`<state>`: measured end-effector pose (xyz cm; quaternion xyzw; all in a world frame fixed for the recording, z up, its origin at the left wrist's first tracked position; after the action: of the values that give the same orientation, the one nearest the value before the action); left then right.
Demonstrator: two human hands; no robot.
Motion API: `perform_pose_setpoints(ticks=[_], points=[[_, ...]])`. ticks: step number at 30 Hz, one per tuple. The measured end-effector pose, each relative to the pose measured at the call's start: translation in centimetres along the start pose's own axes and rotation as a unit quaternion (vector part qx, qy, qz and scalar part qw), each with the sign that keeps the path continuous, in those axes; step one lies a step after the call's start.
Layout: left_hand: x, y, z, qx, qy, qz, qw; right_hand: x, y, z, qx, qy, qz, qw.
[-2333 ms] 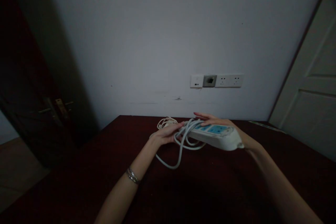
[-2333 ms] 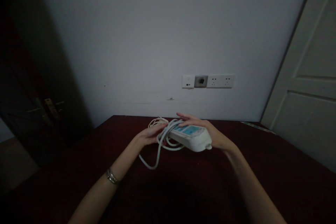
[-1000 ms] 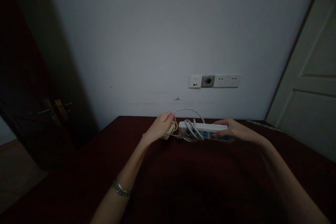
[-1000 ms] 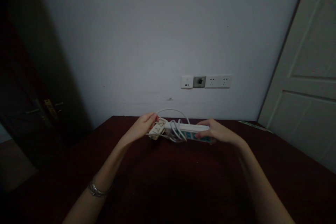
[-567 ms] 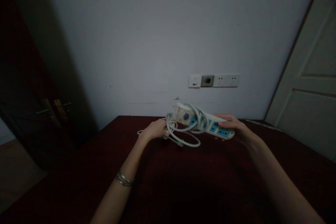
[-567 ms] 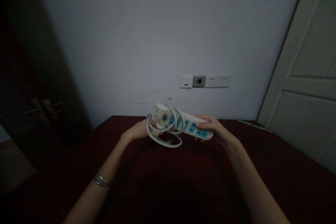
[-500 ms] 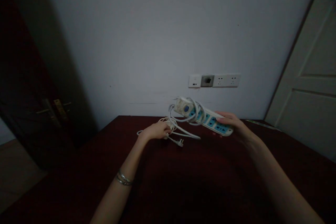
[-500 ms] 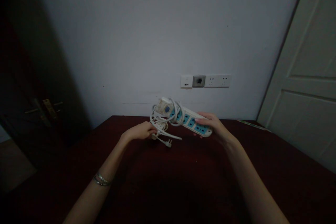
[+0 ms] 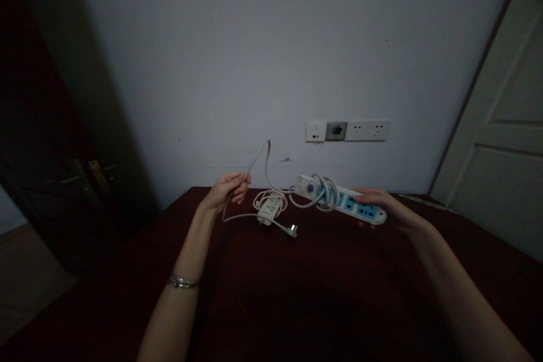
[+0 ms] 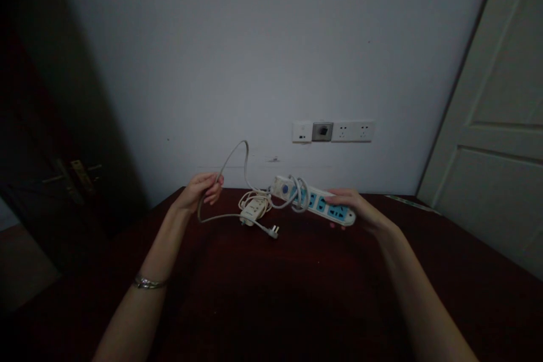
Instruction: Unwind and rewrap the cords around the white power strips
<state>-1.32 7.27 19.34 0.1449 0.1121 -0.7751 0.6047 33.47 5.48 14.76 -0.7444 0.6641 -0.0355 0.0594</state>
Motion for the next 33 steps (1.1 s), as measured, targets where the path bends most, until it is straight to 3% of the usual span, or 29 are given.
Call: perform_pose_setpoints(ticks=[2, 4, 8, 11, 16, 19, 23, 28, 33], points=[[-0.6, -0.3, -0.4, -0.023, 0.018, 0.046, 0.999, 0.4, 0.6, 0.0, -0.006, -0.001, -0.050, 0.999], [-1.2, 0.0, -1.2, -0.086, 0.007, 0.052, 0.995, 0.6, 1.3, -0.1, -0.012, -0.004, -0.087, 0.996], [-1.5, 1.2, -3.3, -0.235, -0.040, -0.014, 0.971, 0.4, 2.4, 0.0, -0.021, -0.010, -0.114, 0.993], [-1.3, 1.6, -4.0, -0.310, -0.038, -0.054, 0.948, 0.1, 2.4, 0.5, -0.013, -0.004, -0.113, 0.993], [-0.8, 1.7, -3.5, -0.373, -0.019, -0.109, 0.921, 0.0, 2.2, 1.2, -0.003, 0.008, -0.136, 0.991], [-0.6, 1.5, -2.4, -0.397, 0.010, -0.090, 0.913, 0.0, 2.1, 1.3, -0.005, 0.008, -0.136, 0.991], [-0.4, 0.9, -1.0, -0.404, 0.052, -0.044, 0.912, -0.4, 1.6, 0.8, 0.032, -0.032, -0.071, 0.996], [0.6, 1.2, -0.1, -0.328, 0.026, -0.072, 0.941, 0.1, 1.5, -1.0, 0.156, -0.106, -0.013, 0.982], [2.0, 1.9, 2.4, -0.223, 0.021, -0.127, 0.966, 1.3, 2.4, -2.9, 0.255, -0.177, -0.024, 0.950]])
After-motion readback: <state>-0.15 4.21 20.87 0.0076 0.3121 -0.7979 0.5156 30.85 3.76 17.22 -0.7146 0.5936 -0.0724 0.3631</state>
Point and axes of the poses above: each hand's wrist, its own x-axis away from the middle knuckle, its own y-axis out of the palm, z = x × y, the point moved 5 cm from there along -x, towards the middle knuckle, and after that the axes turned 12 degrees about z, right-handed, at the moved point
